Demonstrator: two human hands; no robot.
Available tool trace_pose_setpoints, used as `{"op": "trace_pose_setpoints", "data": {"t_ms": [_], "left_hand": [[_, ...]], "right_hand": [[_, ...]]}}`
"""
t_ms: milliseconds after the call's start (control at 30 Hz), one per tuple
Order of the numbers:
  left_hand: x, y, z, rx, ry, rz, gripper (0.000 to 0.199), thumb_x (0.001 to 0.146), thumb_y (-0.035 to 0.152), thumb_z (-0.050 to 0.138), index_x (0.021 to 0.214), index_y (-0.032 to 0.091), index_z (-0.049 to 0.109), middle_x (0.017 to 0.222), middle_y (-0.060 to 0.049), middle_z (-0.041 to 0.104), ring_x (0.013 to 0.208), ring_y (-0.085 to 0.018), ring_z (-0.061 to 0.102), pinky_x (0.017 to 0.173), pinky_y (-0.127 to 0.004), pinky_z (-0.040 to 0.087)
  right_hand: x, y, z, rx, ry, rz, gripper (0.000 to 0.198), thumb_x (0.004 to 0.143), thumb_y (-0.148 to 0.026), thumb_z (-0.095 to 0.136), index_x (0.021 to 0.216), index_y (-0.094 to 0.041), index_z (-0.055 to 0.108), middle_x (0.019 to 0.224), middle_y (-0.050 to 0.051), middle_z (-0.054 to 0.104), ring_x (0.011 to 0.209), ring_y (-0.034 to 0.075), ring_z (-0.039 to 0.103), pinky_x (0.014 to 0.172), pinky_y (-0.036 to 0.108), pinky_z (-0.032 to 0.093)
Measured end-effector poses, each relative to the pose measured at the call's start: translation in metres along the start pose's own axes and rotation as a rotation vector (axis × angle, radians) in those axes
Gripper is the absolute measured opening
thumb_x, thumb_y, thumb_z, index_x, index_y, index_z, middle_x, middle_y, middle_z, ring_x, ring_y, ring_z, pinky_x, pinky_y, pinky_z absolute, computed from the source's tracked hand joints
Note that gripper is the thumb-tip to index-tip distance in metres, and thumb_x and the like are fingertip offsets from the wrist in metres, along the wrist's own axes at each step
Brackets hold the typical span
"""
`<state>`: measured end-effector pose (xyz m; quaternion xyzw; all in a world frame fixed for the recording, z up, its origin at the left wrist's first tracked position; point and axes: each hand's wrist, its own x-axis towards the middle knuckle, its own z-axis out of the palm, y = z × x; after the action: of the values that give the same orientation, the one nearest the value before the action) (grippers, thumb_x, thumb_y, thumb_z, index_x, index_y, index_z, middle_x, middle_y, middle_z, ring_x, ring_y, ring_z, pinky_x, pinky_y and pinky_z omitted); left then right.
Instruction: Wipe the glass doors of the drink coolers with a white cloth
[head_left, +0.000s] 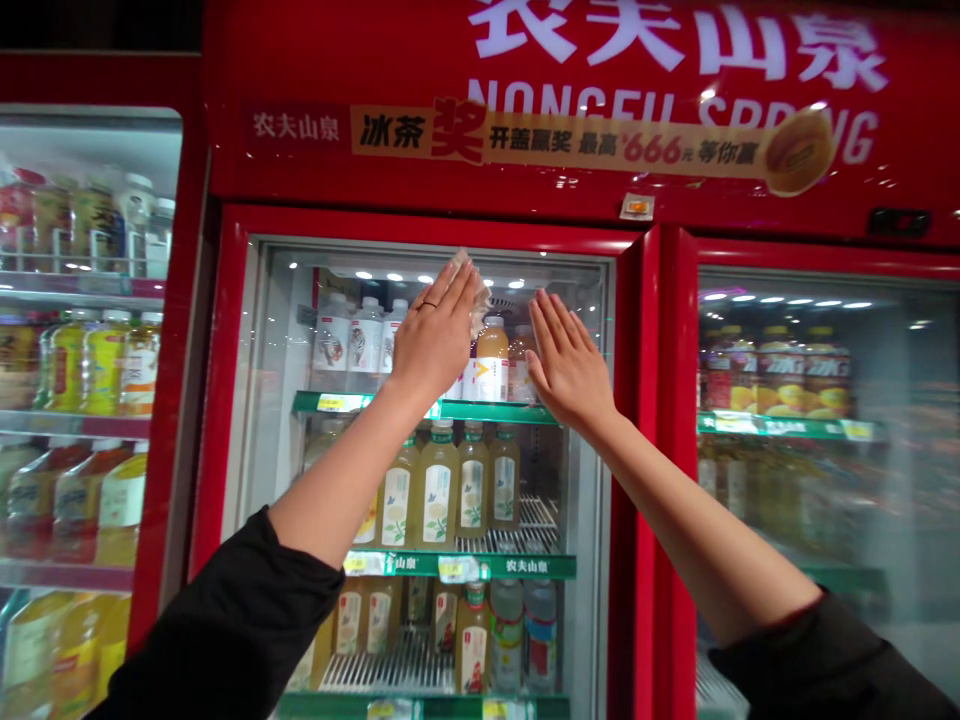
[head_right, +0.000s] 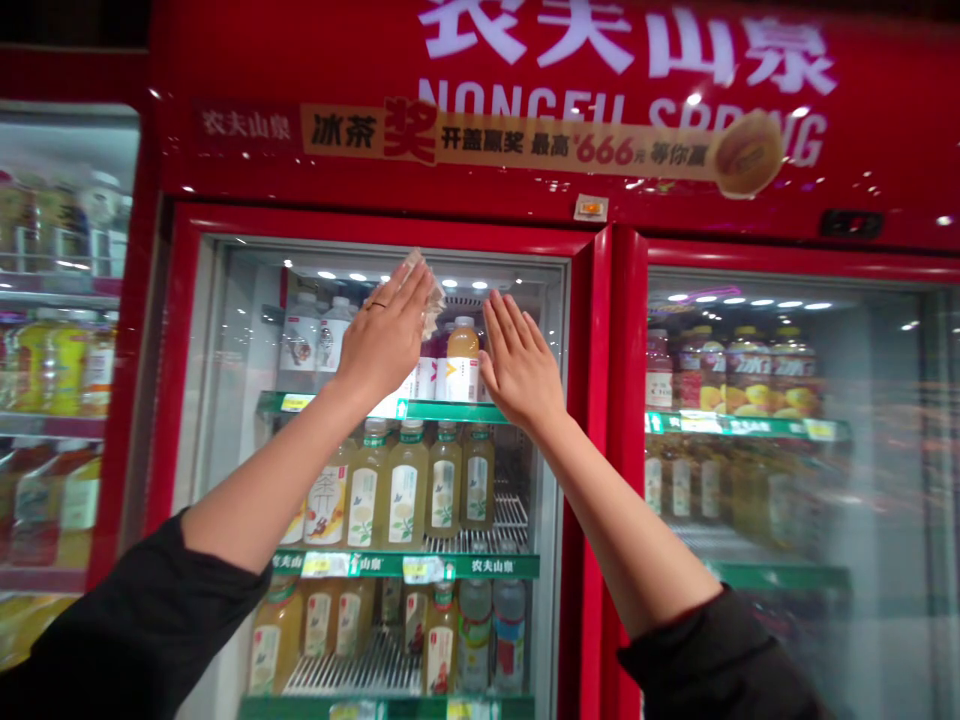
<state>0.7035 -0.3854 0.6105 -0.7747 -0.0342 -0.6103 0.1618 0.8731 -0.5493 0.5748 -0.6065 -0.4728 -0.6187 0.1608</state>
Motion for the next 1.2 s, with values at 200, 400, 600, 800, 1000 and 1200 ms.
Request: {"op": "trace_pose_setpoints", "data": {"t_ms": [200,400,600,800,1000,1200], "left_hand": [[0.002,-0.008,-0.004,0.004,0.094,-0.239,0.067,0.109,0.017,0.036,0.176,0.012,0.032,0.187,-0.012,0.026,0.175,-0.027,0.02,0.145,-0.049,0.022],[-0.007,0.031,0.014,0.004,0.015,-0.078,0.069,0.106,0.009,0.035,0.175,0.015,0.036,0.183,-0.01,0.036,0.174,-0.025,0.024,0.144,-0.048,0.024],[0.024,0.025,0.007,0.027,-0.019,0.0,0.069,0.107,0.011,0.035,0.176,0.018,0.035,0.184,-0.008,0.034,0.174,-0.021,0.025,0.143,-0.044,0.024],[0.002,0.032,0.006,0.054,0.014,-0.128,0.066,0.108,0.011,0.035,0.174,0.01,0.035,0.183,-0.015,0.034,0.174,-0.027,0.024,0.143,-0.048,0.026],[0.001,0.042,0.011,0.067,-0.07,0.02,0.073,0.105,0.007,0.036,0.177,0.017,0.031,0.183,-0.011,0.035,0.174,-0.025,0.025,0.143,-0.049,0.027],[0.015,0.027,0.0,0.062,-0.042,-0.028,0.067,0.108,0.01,0.035,0.175,0.013,0.036,0.184,-0.012,0.034,0.174,-0.025,0.025,0.143,-0.046,0.026]], "right_hand": [[0.0,-0.002,0.0,-0.01,0.005,0.003,0.078,0.114,-0.036,0.033,0.181,-0.016,0.001,0.188,0.009,0.022,0.175,0.026,0.019,0.143,0.053,0.026],[0.0,-0.003,0.0,-0.002,0.022,-0.001,0.078,0.113,-0.031,0.033,0.181,-0.018,-0.002,0.187,0.009,0.023,0.174,0.026,0.022,0.142,0.054,0.029],[-0.005,-0.005,-0.001,0.046,0.064,0.036,0.08,0.11,-0.024,0.036,0.182,-0.021,0.0,0.186,0.007,0.029,0.173,0.028,0.027,0.141,0.056,0.031],[-0.009,-0.005,0.002,0.095,0.142,0.12,0.091,0.108,-0.019,0.039,0.178,-0.025,-0.018,0.186,0.008,0.028,0.171,0.033,0.033,0.139,0.063,0.035],[-0.007,-0.005,0.001,0.123,0.112,0.119,0.09,0.107,-0.017,0.04,0.179,-0.023,-0.014,0.186,0.009,0.029,0.172,0.033,0.031,0.139,0.063,0.035],[-0.008,0.0,-0.004,0.108,0.074,0.114,0.082,0.106,-0.017,0.042,0.181,-0.013,0.01,0.183,0.014,0.035,0.172,0.032,0.031,0.141,0.059,0.033]]}}
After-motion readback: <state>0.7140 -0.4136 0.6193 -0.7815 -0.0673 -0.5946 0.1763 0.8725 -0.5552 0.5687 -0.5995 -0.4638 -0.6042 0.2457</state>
